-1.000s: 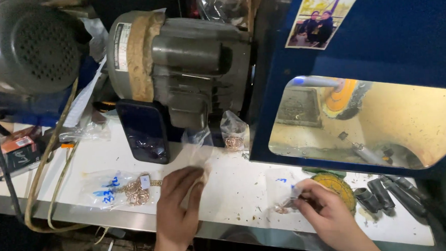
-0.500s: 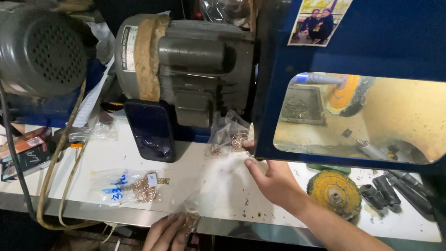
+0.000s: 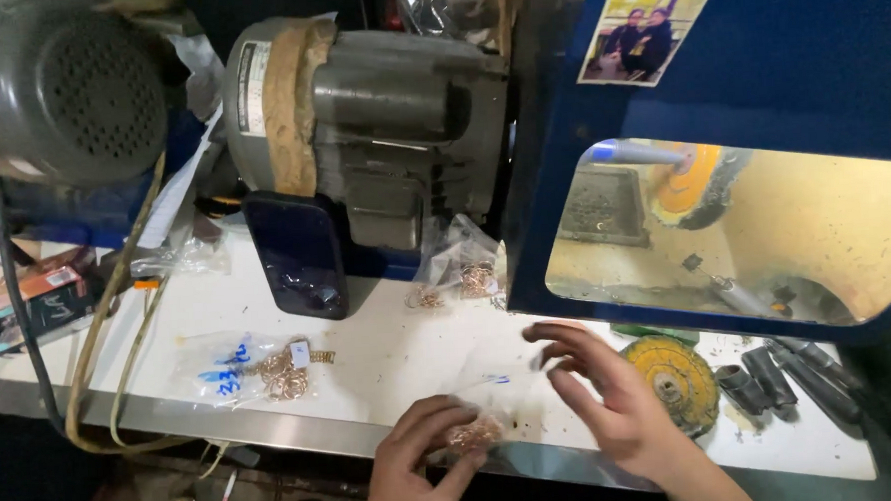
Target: Polishing small jewelry rings and components using a handheld rotary tool and a bench-mounted polishing wheel.
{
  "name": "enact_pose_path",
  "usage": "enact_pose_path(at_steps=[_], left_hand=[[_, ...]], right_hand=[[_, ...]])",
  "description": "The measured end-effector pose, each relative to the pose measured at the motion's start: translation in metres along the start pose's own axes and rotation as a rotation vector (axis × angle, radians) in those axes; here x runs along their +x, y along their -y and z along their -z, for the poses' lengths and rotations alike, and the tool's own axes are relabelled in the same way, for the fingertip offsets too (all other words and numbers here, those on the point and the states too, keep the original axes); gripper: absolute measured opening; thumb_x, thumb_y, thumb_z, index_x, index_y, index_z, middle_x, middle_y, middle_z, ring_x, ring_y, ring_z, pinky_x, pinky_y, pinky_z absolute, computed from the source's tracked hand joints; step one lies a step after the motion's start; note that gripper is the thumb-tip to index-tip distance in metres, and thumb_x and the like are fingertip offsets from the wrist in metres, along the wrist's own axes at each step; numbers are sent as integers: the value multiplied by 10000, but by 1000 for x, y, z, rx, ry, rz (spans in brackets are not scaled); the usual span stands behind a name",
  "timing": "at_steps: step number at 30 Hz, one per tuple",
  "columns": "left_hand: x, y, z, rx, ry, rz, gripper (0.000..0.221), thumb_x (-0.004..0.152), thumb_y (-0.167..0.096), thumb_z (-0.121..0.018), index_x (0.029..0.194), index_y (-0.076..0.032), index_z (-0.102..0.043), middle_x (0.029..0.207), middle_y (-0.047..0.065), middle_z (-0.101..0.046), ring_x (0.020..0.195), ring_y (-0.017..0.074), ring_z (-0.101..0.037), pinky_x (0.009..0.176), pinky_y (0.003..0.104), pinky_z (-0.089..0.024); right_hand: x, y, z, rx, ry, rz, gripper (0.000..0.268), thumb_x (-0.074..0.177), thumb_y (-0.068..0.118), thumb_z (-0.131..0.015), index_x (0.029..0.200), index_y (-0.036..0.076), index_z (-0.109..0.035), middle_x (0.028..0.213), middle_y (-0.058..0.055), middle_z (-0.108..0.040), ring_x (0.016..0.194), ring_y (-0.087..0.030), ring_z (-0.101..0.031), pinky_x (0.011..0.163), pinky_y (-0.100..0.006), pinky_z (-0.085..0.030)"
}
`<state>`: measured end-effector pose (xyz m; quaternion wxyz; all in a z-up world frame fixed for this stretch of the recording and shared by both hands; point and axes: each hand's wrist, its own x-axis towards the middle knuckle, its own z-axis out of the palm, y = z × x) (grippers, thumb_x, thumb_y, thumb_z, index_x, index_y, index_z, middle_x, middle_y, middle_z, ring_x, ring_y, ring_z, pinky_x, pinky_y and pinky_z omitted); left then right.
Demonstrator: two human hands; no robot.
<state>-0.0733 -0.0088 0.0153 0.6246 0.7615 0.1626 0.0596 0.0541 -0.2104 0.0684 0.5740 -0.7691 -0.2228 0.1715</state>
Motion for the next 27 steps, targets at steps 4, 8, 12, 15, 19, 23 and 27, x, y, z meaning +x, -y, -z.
enact_pose_path(at_steps=[4, 8, 12, 15, 19, 23, 27], left_hand=[[25, -28, -17, -67, 380, -234, 250, 902, -35, -704, 1136, -117, -734, 1215, 47, -678, 1152, 207, -700, 940, 309, -574], [51, -58, -45, 51, 650, -274, 388, 942, -13, -599, 1311, -123, -650, 1338, 75, -624, 1273, 230, -634, 1033, 329, -495], [62, -63, -64, 341, 773, -40, 920, 887, -137, -731, 1616, -376, -223, 1520, -9, -567, 1212, 232, -671, 969, 364, -506], [60, -47, -83, 275, 638, 15, 820, 892, -152, -737, 1598, -337, -364, 1151, -76, -691, 831, 135, -623, 868, 268, -518], [62, -47, -86, 29, 475, 56, 859, 806, -132, -845, 1555, -276, -448, 1059, -39, -810, 804, 138, -600, 864, 290, -537], [64, -55, -102, -638, 313, 492, 686, 815, -31, -749, 1474, -86, -567, 1067, 144, -775, 950, 247, -730, 878, 374, -608], [56, -82, -115, -852, 354, 760, 959, 698, -2, -788, 1570, -181, -431, 1465, 209, -676, 1142, 370, -722, 922, 413, -607]], right_hand=[[-35, 4, 32, -316, -73, 326, 548, 846, 298, -775, 1332, 117, -601, 1385, -139, -652, 1249, -270, -677, 887, -362, -596], [-51, -17, 56, -485, -302, 255, 105, 819, 122, -797, 904, 98, -739, 876, -22, -755, 758, -122, -702, 670, -238, -541], [-62, -42, 79, -386, -440, -15, 109, 838, 169, -781, 784, 77, -757, 765, -8, -759, 653, -110, -680, 630, -240, -540], [-69, -52, 91, -313, -364, 54, 128, 905, 172, -702, 860, 57, -739, 1046, -81, -736, 1010, -183, -727, 920, -324, -538], [-74, -47, 102, -179, -327, 98, 240, 990, 257, -584, 857, 86, -686, 1256, -121, -735, 1155, -236, -704, 969, -383, -546], [-75, -58, 103, 120, -364, -73, 357, 1000, 277, -549, 968, 7, -782, 1203, -149, -788, 1145, -253, -728, 923, -382, -609], [-71, -57, 101, 260, -499, -318, 427, 981, 235, -524, 1149, -64, -778, 1180, -180, -814, 1140, -272, -753, 995, -380, -597]])
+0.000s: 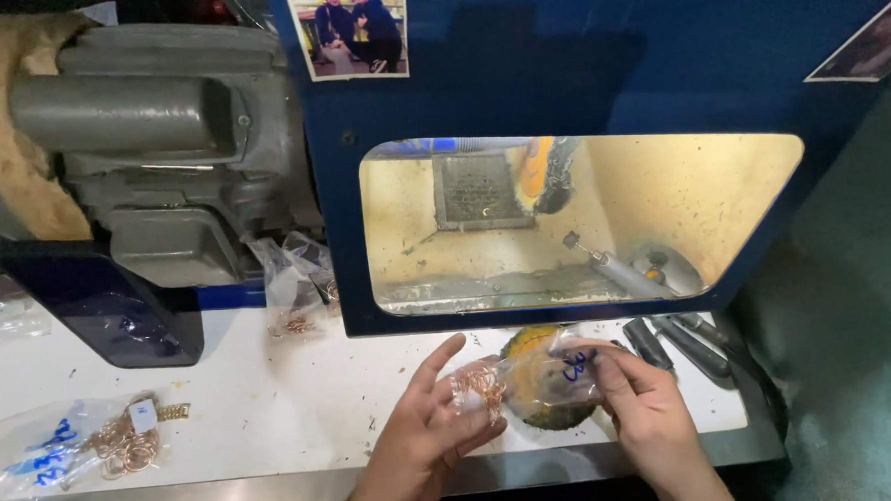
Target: Polishing small jewelry rings and components using a handheld rotary tool and a bench-mounted polishing wheel.
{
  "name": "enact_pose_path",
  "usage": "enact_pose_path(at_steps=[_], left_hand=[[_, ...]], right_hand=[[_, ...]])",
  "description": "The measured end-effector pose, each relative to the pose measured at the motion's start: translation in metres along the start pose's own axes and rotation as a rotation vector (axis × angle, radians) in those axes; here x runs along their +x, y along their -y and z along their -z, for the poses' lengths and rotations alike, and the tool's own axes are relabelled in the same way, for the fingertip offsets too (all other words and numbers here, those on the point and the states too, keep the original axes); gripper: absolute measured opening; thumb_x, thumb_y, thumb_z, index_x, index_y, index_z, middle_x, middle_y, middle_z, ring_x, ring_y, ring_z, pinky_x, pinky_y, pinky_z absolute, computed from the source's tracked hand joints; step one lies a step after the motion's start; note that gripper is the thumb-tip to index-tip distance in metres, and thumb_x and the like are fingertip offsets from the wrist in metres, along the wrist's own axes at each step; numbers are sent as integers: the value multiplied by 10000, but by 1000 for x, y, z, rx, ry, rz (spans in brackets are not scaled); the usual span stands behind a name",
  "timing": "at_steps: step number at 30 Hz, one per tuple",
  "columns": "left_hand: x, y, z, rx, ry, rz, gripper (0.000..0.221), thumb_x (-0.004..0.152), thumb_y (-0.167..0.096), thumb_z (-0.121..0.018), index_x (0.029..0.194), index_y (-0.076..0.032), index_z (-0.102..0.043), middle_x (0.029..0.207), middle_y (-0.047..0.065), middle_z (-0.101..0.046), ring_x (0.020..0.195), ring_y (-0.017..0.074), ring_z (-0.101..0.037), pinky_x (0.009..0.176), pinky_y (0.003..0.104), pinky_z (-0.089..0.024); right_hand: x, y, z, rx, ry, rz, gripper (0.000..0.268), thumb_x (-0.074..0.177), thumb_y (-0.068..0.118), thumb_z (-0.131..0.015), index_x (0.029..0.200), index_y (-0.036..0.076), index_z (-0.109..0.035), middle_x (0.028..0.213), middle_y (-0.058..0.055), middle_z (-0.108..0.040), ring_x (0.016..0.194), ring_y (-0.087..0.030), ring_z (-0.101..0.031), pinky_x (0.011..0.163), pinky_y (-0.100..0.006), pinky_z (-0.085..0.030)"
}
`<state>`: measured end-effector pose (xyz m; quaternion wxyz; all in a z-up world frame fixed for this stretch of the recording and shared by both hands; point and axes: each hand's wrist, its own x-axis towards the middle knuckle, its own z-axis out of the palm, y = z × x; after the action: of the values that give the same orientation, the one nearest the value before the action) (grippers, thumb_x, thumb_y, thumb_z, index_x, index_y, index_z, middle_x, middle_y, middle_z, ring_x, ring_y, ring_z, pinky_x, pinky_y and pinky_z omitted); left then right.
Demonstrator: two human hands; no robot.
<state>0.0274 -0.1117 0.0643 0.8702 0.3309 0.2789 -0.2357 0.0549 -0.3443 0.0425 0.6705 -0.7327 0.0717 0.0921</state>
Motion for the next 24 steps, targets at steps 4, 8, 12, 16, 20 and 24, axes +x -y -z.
enact_pose_path(at_steps=[4, 8, 12, 16, 20, 24], left_hand=[[19, 16, 29, 341, 35, -231, 937, 815, -92, -762, 1615, -222, -291, 1577, 112, -581, 1232, 245, -705, 1039, 378, -537], [29, 18, 35, 584, -26, -317, 946, 831, -138, -776, 1619, -155, -254, 1594, 141, -515, 1459, 255, -533, 1197, 392, -376], [29, 5, 18, 842, -190, -298, 932, 793, -183, -817, 1559, -67, -301, 1464, 56, -687, 1354, 246, -664, 1075, 340, -575], [33, 1, 9, 931, -250, -465, 332, 731, -85, -903, 944, -80, -649, 1071, 26, -852, 879, 104, -836, 833, 211, -728], [33, -5, 1, 940, -310, -400, 286, 765, -71, -913, 982, -57, -727, 861, 19, -800, 599, 43, -566, 617, 169, -535], [34, -12, -12, 1047, -323, -216, 269, 787, -210, -900, 987, -111, -750, 916, -12, -737, 669, 64, -538, 663, 202, -517]], right_hand=[[3, -17, 25, -302, -7, 209, 387, 989, 276, -540, 1113, -1, -781, 1208, -80, -781, 1190, -198, -702, 1077, -320, -492], [1, -26, 32, -574, -45, 488, 181, 919, 186, -677, 955, 79, -818, 1092, -30, -785, 1054, -192, -697, 993, -334, -514], [1, -34, 36, -744, -104, 575, 115, 881, 257, -740, 892, 161, -802, 964, 38, -754, 889, -180, -658, 884, -331, -463], [0, -37, 39, -775, -137, 570, 98, 873, 277, -753, 911, 206, -810, 952, 48, -721, 859, -183, -615, 843, -328, -465], [1, -37, 40, -815, -135, 578, 109, 885, 326, -736, 942, 263, -804, 877, 84, -699, 795, -155, -596, 799, -322, -429], [1, -33, 39, -806, -108, 550, 106, 894, 317, -723, 945, 269, -803, 906, 100, -735, 840, -139, -625, 824, -325, -413]])
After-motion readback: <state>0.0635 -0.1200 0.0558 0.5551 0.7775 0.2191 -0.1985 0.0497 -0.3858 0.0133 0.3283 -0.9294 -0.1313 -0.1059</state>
